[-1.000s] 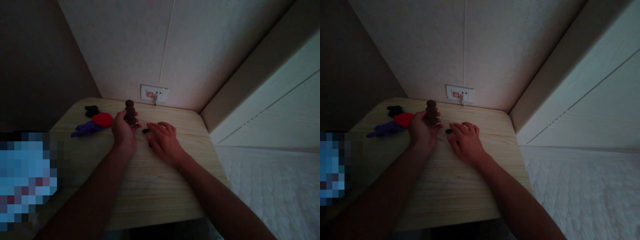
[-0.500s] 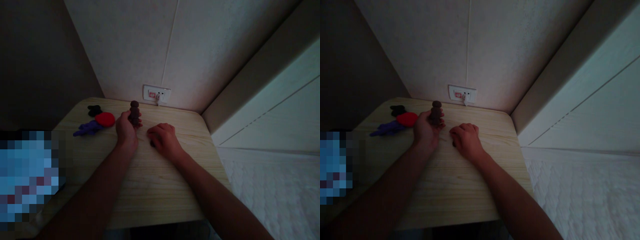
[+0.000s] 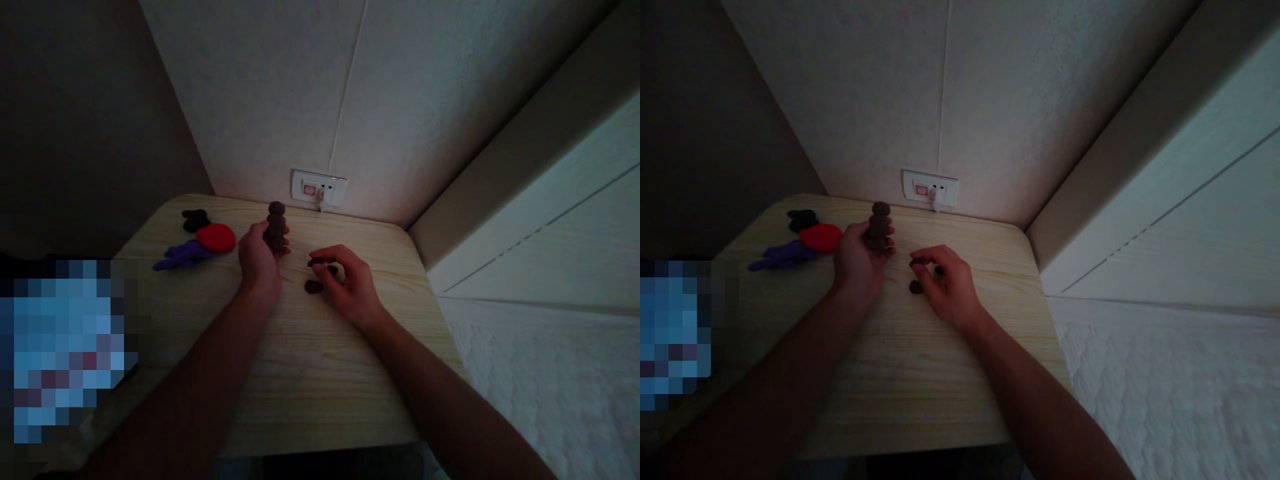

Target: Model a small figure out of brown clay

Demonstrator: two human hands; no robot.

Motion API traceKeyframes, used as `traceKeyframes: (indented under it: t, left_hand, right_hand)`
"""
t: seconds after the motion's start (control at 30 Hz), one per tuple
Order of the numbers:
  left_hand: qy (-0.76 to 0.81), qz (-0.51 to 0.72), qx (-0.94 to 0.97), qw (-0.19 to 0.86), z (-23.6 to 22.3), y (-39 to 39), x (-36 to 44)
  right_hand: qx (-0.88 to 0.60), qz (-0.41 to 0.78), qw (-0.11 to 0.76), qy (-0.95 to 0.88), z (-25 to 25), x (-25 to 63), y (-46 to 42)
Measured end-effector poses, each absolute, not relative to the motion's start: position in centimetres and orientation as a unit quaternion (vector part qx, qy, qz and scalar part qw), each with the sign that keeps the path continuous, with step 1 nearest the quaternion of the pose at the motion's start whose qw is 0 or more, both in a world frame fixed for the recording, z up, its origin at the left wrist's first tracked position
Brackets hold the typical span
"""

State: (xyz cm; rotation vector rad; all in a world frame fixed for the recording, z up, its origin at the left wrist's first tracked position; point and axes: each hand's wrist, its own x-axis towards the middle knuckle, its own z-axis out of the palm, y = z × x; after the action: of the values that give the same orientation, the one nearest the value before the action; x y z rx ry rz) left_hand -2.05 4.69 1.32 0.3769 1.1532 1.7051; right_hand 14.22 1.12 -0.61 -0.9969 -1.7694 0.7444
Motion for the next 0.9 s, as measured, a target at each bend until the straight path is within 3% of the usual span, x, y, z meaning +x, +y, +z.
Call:
traceKeyframes:
  t: [0.17, 0.37, 0.73, 0.9]
  left_hand:
    - [0.475, 0.707, 0.152, 0.502, 1.3, 4.7, -2.0]
    - [0.472, 0.703, 0.162, 0.507, 1.1, 4.7, -2.1]
    - [0.496, 0.701, 0.223, 0.462, 0.3, 5.1, -1.4]
    - [0.496, 0.685, 0.270, 0.461, 0.2, 4.8, -1.2]
  right_hand:
    - [-0.420, 0.392, 0.490, -0.656, -0.7, 14.5, 1.0]
    - [-0.435, 0.392, 0.483, -0.651, -1.0, 14.9, 1.4]
    - [-0.449, 0.132, 0.382, -0.797, -1.5, 16.2, 2.1]
    - [-0.399, 0.131, 0.405, -0.812, -0.3, 16.6, 0.9]
